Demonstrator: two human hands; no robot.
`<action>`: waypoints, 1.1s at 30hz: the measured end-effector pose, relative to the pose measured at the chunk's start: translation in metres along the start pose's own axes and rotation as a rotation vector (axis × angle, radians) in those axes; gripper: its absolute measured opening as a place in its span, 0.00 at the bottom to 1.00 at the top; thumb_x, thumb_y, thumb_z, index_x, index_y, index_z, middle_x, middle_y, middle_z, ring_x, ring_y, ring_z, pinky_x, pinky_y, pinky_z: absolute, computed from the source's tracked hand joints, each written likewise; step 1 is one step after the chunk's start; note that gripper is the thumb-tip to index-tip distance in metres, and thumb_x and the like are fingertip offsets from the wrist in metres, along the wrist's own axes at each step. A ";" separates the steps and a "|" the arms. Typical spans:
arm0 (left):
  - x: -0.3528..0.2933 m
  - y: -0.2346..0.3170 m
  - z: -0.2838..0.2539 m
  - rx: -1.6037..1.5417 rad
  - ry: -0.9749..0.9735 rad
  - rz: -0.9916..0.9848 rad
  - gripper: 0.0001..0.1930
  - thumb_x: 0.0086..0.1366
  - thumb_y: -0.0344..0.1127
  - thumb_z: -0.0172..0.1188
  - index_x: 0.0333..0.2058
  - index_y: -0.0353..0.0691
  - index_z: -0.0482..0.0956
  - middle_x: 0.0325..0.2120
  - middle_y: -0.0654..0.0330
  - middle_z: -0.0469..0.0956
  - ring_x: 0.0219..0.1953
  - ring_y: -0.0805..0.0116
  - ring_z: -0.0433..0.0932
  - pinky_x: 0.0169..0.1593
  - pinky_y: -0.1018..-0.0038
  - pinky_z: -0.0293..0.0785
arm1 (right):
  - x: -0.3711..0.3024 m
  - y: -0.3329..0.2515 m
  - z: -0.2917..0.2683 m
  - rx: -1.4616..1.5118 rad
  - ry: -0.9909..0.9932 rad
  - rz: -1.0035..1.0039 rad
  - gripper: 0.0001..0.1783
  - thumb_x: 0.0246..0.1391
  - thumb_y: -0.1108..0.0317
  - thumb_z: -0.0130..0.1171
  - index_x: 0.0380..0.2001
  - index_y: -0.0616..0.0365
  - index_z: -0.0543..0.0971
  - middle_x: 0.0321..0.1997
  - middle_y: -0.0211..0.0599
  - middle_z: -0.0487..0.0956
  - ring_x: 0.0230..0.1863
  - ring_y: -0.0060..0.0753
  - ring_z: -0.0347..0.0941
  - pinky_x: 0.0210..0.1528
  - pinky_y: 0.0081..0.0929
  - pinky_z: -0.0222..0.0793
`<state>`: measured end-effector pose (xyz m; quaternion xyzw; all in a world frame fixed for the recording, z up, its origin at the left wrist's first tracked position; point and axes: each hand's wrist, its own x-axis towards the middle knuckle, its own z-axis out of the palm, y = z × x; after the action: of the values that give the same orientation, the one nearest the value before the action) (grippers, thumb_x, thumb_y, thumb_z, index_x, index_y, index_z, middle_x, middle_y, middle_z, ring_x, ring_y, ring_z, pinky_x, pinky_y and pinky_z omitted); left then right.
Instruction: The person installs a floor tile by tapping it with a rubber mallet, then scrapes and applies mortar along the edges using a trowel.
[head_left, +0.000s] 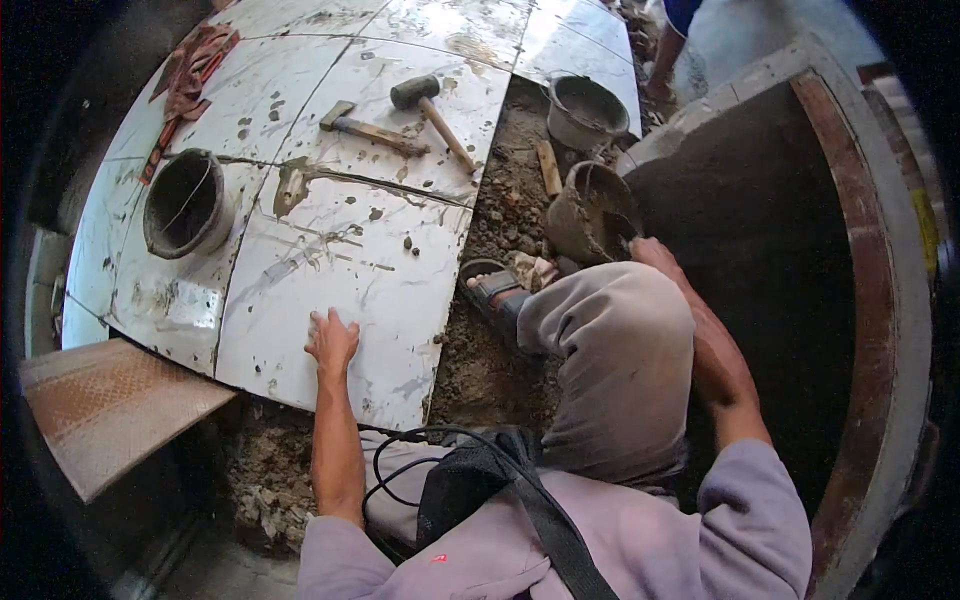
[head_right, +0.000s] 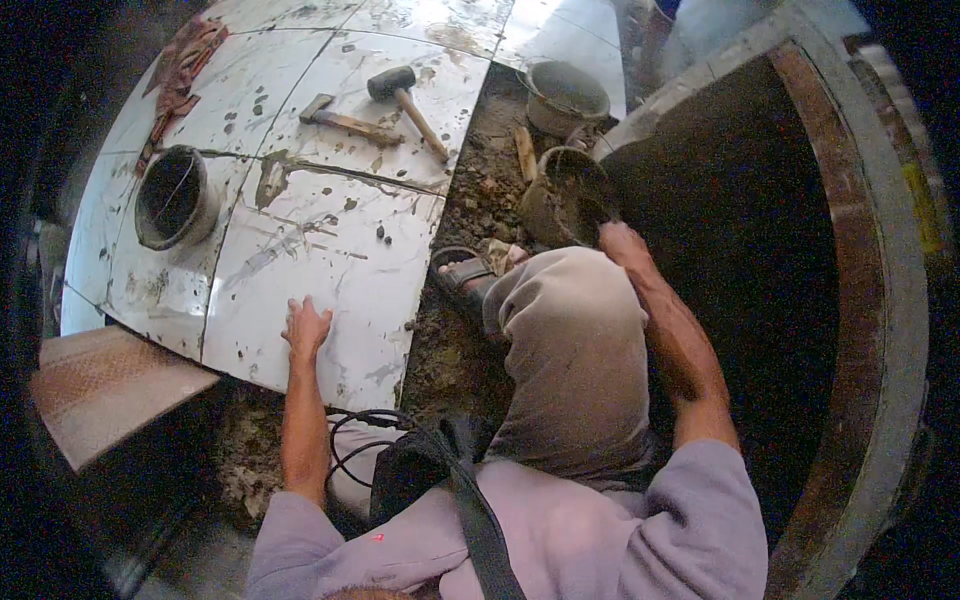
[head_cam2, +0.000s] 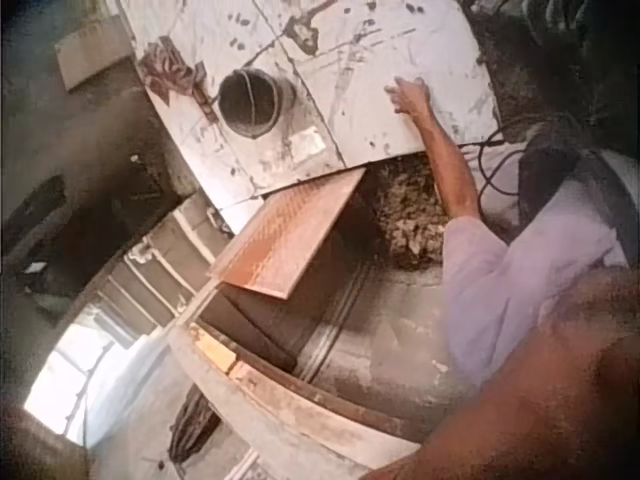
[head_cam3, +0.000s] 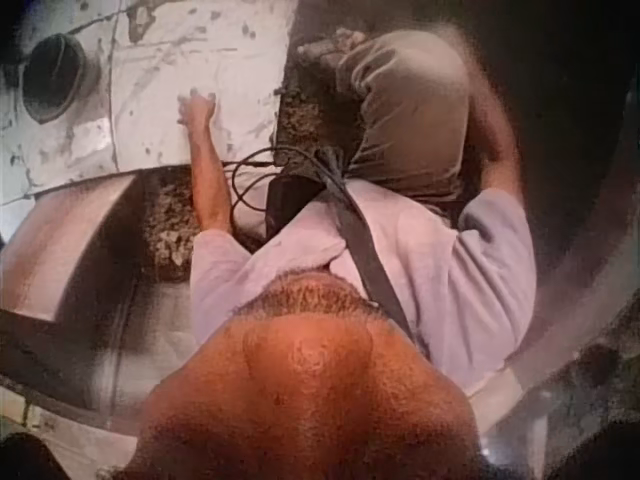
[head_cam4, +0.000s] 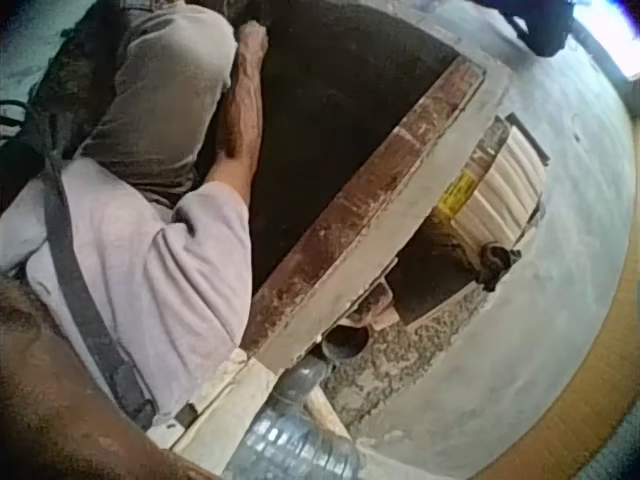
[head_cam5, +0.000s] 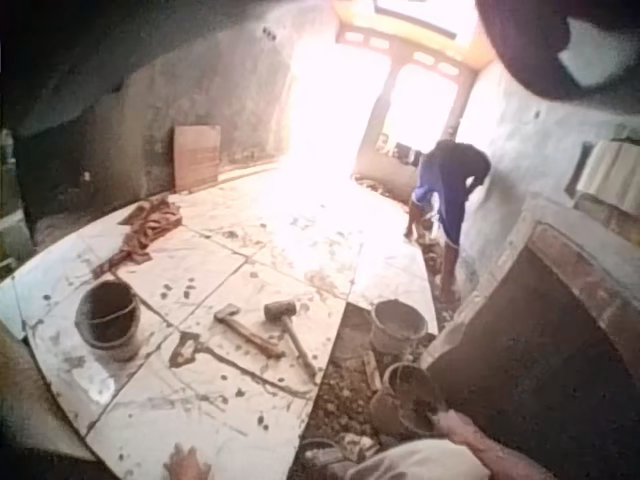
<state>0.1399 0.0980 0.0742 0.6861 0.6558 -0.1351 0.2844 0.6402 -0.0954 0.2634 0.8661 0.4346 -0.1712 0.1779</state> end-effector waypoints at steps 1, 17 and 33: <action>0.000 -0.003 0.000 0.008 0.000 0.008 0.36 0.58 0.54 0.58 0.62 0.46 0.60 0.65 0.43 0.48 0.63 0.39 0.56 0.57 0.37 0.55 | -0.002 -0.015 -0.004 -0.058 -0.062 -0.024 0.12 0.49 0.67 0.52 0.33 0.61 0.80 0.37 0.57 0.79 0.41 0.57 0.77 0.41 0.48 0.74; -0.005 -0.006 -0.001 0.061 0.023 -0.001 0.38 0.56 0.47 0.59 0.64 0.46 0.55 0.66 0.44 0.46 0.65 0.42 0.52 0.59 0.41 0.56 | -0.001 0.029 -0.120 -0.250 0.234 -0.201 0.08 0.51 0.68 0.52 0.31 0.56 0.79 0.31 0.44 0.80 0.37 0.52 0.78 0.37 0.47 0.73; -0.056 -0.028 0.048 0.033 -0.171 -0.261 0.65 0.38 0.48 0.78 0.67 0.43 0.38 0.66 0.34 0.37 0.63 0.37 0.57 0.59 0.42 0.57 | 0.188 0.066 -0.024 -0.116 -0.123 -0.225 0.13 0.45 0.61 0.56 0.34 0.52 0.82 0.34 0.40 0.82 0.34 0.42 0.79 0.34 0.40 0.75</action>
<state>0.1160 0.0244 0.0611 0.5858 0.7104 -0.2396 0.3079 0.8033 0.0086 0.2106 0.7882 0.5262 -0.2175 0.2337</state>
